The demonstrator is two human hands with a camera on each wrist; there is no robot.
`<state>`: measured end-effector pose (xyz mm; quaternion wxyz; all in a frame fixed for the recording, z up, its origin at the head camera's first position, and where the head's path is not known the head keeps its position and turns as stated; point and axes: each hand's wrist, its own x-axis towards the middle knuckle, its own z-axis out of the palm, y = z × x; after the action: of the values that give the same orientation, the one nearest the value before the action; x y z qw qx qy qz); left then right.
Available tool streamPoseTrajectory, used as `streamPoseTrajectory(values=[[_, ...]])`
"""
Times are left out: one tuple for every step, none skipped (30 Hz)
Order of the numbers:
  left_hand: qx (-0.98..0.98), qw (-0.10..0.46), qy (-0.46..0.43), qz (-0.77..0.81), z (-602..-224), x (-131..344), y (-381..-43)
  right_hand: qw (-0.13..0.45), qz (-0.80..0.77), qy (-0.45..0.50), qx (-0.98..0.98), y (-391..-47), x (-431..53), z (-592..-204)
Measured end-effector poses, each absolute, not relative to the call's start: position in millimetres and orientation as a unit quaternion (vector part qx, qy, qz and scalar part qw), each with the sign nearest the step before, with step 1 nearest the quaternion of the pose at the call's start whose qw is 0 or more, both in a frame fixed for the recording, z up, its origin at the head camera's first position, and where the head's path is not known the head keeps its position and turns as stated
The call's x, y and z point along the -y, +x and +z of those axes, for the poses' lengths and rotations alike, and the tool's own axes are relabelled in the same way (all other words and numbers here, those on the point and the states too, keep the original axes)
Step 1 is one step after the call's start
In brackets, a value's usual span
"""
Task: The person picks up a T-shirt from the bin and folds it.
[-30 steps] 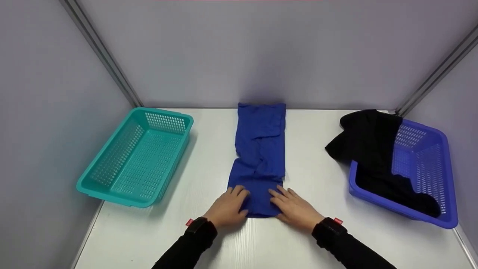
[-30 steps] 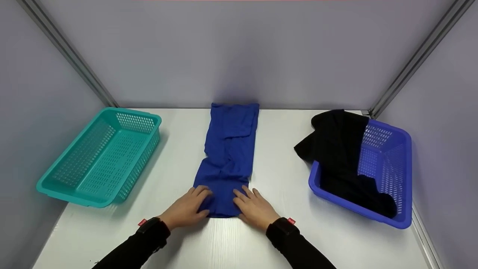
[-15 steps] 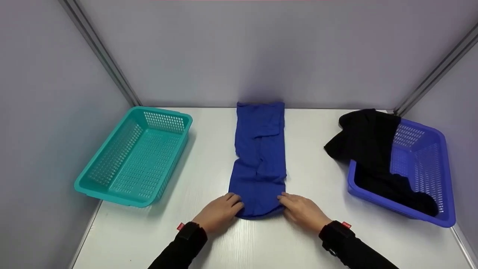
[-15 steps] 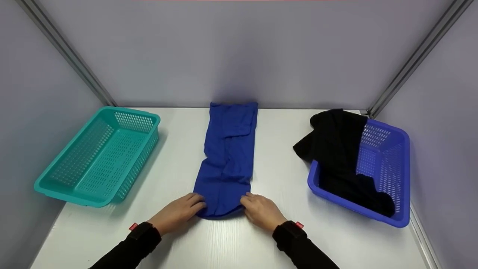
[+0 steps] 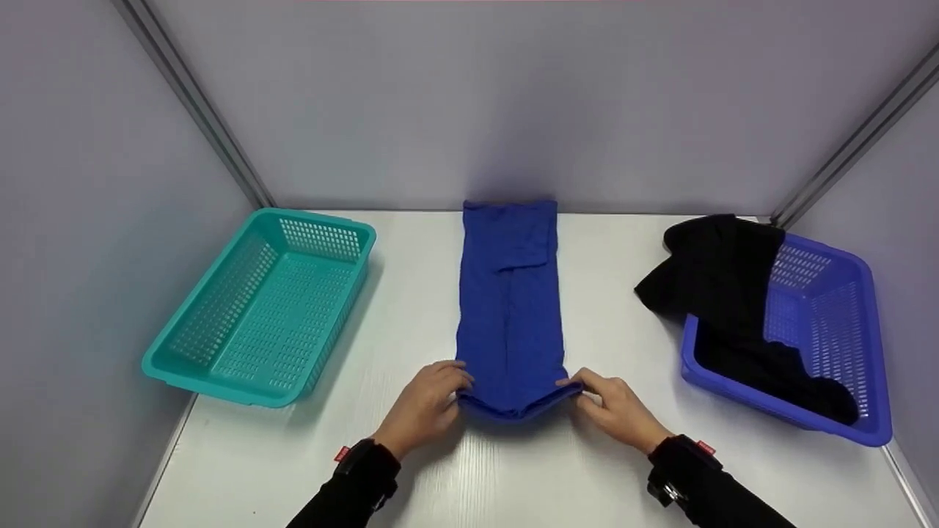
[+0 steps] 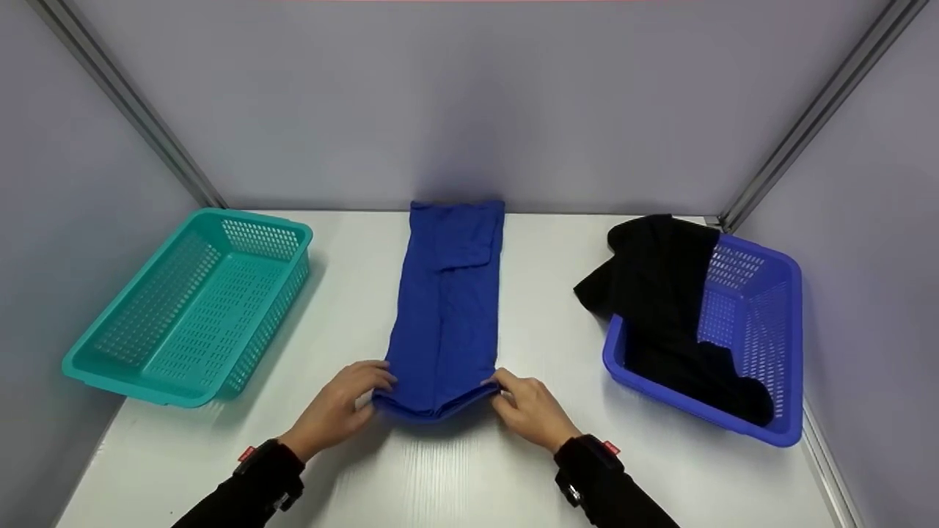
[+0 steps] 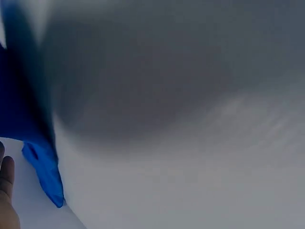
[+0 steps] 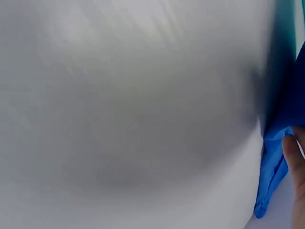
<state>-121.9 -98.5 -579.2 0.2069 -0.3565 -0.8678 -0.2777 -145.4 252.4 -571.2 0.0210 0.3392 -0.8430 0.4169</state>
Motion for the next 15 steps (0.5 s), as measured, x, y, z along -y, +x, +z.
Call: streamPoseTrajectory(values=[[0.861, 0.199, -0.346, -0.316, -575, 98, -121, 0.019, 0.428, 0.335, 0.840, -145, -254, -568], [0.854, 0.191, -0.335, -0.348, -570, 98, -120, 0.019, 0.437, 0.330, 0.836, -146, -256, -563], [0.850, 0.180, -0.322, -0.377, -566, 98, -118, 0.019, 0.448, 0.324, 0.833, -146, -257, -559], [0.846, 0.168, -0.308, -0.401, -562, 98, -117, 0.018, 0.459, 0.316, 0.830, -146, -258, -555], [0.843, 0.154, -0.294, -0.424, -558, 98, -117, 0.016, 0.470, 0.308, 0.827, -146, -259, -551], [0.839, 0.140, -0.281, -0.445, -554, 97, -117, 0.011, 0.484, 0.299, 0.823, -146, -260, -547], [0.834, 0.127, -0.268, -0.466, -551, 97, -117, 0.003, 0.499, 0.292, 0.816, -147, -260, -543], [0.828, 0.116, -0.257, -0.485, -547, 96, -117, -0.006, 0.515, 0.287, 0.808, -147, -260, -539], [0.822, 0.103, -0.247, -0.503, -544, 96, -117, -0.017, 0.532, 0.281, 0.799, -147, -260, -536], [0.815, 0.091, -0.238, -0.520, -541, 95, -118, -0.032, 0.550, 0.278, 0.787, -147, -260, -532], [0.809, 0.082, -0.232, -0.534, -538, 93, -118, -0.049, 0.568, 0.275, 0.775, -147, -259, -529], [0.806, 0.075, -0.227, -0.542, -536, 92, -118, -0.066, 0.582, 0.270, 0.764, -147, -259, -526], [0.803, 0.064, -0.222, -0.549, -533, 91, -118, -0.081, 0.593, 0.265, 0.756, -147, -258, -523], [0.801, 0.052, -0.215, -0.556, -531, 90, -118, -0.096, 0.602, 0.259, 0.749, -147, -257, -521], [0.802, 0.039, -0.206, -0.560, -530, 89, -118, -0.111, 0.611, 0.253, 0.742, -147, -256, -519]])
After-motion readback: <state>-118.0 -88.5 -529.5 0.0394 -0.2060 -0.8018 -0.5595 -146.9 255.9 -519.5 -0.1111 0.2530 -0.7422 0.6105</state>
